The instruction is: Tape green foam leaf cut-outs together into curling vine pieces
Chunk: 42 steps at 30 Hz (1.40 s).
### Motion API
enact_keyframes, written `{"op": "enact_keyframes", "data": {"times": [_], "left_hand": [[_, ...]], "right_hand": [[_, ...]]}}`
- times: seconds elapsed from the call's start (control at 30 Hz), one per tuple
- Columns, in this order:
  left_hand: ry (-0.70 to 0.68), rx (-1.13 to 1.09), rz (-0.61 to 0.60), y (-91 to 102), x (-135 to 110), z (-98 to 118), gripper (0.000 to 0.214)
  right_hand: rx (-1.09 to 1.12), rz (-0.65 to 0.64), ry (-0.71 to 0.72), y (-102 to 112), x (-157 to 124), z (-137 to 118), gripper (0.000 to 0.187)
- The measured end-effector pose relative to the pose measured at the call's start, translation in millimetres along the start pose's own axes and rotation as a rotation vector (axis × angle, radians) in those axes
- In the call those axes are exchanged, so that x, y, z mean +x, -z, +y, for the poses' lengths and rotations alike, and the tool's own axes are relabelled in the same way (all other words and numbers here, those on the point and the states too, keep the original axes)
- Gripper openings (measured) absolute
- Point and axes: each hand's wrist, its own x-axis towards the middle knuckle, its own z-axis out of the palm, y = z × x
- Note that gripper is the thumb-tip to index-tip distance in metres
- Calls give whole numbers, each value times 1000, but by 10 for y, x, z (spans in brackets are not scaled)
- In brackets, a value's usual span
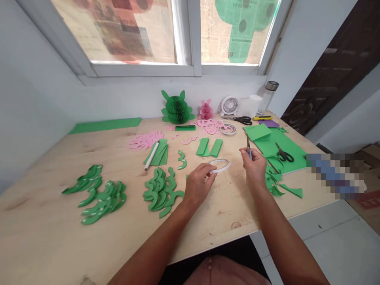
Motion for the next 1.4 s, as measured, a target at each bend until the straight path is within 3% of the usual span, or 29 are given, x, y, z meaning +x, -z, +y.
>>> {"op": "enact_keyframes", "data": {"times": [0.23, 0.37, 0.43, 0.87, 1.1, 1.4], "left_hand": [[-40, 374, -169, -68, -69, 10, 15], [-56, 397, -308, -92, -83, 22, 28], [-54, 345, -314, -94, -84, 20, 33], [71, 116, 58, 99, 63, 0, 19], [150, 123, 229, 230, 125, -90, 21], [115, 217, 267, 295, 152, -111, 21]], "right_hand": [[25, 3, 34, -6, -3, -9, 24], [-24, -75, 18, -22, -33, -17, 27], [-40, -125, 7, -31, -54, -24, 28], [-163, -540, 14, -105, -174, -65, 29], [-161, -537, 21, -100, -149, -8, 27], [-188, -598, 5, -99, -163, 9, 27]]}}
